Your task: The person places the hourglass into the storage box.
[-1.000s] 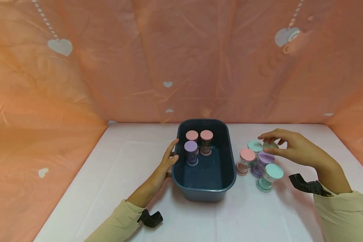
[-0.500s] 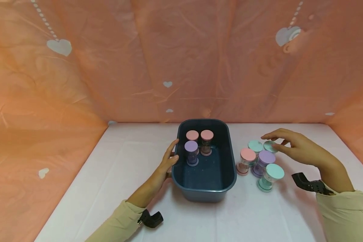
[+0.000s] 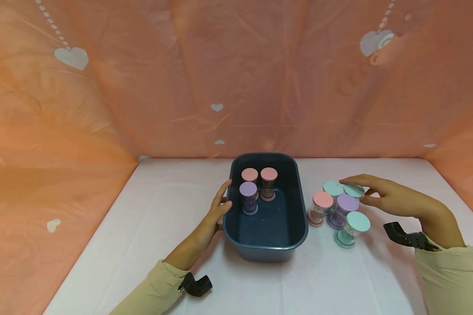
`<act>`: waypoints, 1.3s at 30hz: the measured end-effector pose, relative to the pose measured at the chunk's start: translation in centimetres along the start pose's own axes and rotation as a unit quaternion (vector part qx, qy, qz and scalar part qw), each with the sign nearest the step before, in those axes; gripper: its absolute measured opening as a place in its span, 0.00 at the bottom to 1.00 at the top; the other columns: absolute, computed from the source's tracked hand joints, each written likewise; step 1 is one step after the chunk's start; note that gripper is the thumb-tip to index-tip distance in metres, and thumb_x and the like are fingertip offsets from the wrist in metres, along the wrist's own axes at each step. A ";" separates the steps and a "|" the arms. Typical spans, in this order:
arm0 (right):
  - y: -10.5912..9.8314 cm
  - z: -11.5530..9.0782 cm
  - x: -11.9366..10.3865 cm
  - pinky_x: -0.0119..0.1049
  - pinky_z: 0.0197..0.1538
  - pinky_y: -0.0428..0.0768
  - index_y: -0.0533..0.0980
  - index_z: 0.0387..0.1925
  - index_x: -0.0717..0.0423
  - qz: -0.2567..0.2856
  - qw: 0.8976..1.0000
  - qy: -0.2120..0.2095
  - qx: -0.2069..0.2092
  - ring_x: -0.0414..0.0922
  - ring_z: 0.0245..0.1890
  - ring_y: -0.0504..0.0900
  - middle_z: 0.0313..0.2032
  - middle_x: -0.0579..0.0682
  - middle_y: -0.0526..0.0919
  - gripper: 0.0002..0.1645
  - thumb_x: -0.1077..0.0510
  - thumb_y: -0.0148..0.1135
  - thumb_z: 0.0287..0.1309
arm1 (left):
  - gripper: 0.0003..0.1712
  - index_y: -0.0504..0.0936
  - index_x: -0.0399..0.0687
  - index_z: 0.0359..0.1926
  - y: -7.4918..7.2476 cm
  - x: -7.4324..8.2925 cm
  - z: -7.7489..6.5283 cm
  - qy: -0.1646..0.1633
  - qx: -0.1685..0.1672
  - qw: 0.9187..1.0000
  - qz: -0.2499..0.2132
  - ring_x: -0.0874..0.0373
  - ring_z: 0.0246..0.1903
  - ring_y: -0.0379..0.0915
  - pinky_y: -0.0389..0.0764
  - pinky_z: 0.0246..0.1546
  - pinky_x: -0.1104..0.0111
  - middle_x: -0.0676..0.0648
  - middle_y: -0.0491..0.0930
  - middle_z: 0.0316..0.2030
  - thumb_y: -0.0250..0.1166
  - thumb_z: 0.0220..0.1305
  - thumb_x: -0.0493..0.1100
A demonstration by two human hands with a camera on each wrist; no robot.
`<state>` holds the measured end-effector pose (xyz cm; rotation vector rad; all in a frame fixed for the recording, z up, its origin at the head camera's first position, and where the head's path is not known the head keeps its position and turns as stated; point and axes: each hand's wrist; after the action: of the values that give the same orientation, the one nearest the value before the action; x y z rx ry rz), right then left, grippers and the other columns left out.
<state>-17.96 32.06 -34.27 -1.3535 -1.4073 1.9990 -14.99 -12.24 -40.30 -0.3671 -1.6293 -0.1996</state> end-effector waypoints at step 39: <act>1.4 1.0 1.4 0.31 0.42 0.79 0.74 0.61 0.51 -0.078 0.993 -0.002 0.085 0.24 0.42 0.74 0.47 0.46 0.84 0.30 0.59 0.71 0.56 | 0.34 0.46 0.90 0.73 0.1 0.1 0.0 0.001 0.007 1.000 0.011 0.40 0.75 0.45 0.67 0.61 0.42 0.46 0.38 0.78 0.44 0.68 0.64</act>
<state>-19.21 31.92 -36.11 -1.1324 -1.2707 1.9694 -14.98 -12.17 -40.22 -0.3739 -1.6225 -0.1716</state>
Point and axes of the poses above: each hand's wrist, its own z-axis towards the middle knuckle, its own y-axis out of the palm, x = y × z
